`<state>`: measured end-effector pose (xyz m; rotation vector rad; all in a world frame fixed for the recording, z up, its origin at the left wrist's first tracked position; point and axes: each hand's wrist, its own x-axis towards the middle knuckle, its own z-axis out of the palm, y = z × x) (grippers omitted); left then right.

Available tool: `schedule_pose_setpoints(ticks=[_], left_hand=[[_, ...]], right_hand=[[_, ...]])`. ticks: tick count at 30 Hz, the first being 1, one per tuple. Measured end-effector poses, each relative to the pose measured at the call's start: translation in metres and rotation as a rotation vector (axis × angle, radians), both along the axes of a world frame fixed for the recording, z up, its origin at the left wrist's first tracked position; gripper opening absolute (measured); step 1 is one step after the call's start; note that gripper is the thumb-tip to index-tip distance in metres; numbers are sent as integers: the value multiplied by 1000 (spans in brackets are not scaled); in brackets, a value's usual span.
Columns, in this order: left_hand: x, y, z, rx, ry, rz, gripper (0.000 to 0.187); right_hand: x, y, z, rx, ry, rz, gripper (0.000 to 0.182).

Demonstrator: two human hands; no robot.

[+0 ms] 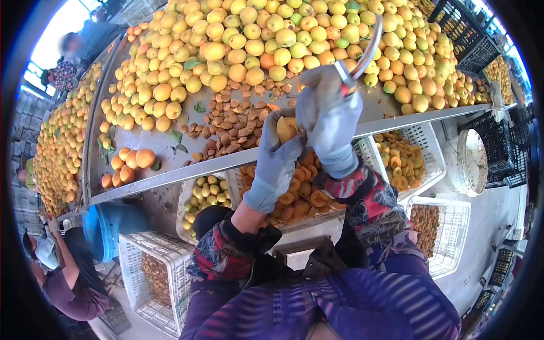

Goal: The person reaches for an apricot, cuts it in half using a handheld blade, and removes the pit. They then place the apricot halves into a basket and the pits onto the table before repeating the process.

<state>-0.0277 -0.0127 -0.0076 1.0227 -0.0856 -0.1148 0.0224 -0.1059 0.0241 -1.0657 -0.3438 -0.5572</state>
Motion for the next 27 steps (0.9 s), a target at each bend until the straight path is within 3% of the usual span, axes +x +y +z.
schedule_pose_setpoints(ticks=[1, 3, 4, 10, 27], left_hand=[[-2, 1, 1, 65, -35, -6, 42], [-3, 3, -1, 55, -57, -24, 42], [-2, 3, -1, 42, -86, -42, 43], [-2, 5, -3, -79, -61, -128, 47], [2, 4, -5, -29, 12, -64, 52]], right_hand=[[-1, -2, 5, 0, 3, 2, 27], [-5, -11, 22, 268, 186, 239, 44], [-6, -10, 24, 257, 242, 199, 47], [4, -20, 9, 442, 409, 268, 48], [21, -22, -31, 694, 583, 331, 47]])
